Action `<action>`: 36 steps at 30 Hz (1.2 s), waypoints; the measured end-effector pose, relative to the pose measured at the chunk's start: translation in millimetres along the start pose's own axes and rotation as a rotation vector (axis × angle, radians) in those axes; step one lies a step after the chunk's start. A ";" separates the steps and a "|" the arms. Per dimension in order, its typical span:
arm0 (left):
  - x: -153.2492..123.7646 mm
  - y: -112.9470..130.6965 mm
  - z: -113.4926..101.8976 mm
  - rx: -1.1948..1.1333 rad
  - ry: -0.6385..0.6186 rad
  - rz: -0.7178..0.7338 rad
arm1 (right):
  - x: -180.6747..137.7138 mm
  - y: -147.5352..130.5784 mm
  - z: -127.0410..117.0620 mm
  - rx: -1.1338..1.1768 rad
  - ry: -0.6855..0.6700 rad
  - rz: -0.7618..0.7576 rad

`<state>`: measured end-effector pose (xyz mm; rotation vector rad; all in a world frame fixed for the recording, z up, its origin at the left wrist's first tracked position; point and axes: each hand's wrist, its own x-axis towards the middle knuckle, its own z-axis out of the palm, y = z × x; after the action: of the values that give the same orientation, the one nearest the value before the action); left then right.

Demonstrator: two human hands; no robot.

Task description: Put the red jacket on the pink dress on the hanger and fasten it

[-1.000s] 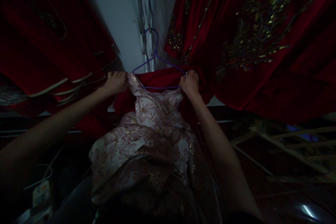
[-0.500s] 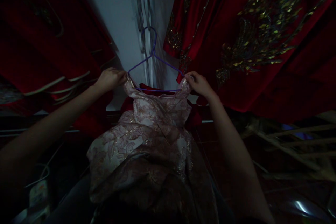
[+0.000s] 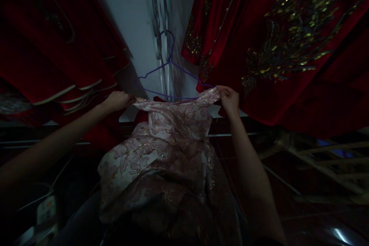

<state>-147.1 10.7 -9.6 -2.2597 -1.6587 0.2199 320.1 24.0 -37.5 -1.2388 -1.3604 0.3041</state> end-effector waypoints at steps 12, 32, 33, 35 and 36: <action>39.4 108.3 -55.6 -0.242 0.523 0.536 | -67.3 5.8 -7.7 -0.013 -0.100 0.072; -38.2 168.5 -21.5 -0.398 0.619 0.182 | -63.8 -25.1 -29.1 -0.122 0.145 -0.119; -36.9 166.4 -20.4 -0.397 0.610 0.187 | -64.8 -26.9 -28.5 -0.112 0.140 -0.121; -32.2 165.9 -17.4 -0.403 0.601 0.186 | -67.5 -30.8 -26.0 -0.098 0.135 -0.122; -29.7 167.2 -15.8 -0.410 0.599 0.186 | -68.8 -33.0 -24.2 -0.097 0.136 -0.122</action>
<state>-1.3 -65.1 -55.4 -2.4208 -1.2499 -0.7493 305.7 -54.4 -43.7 -1.2268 -1.3394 0.0680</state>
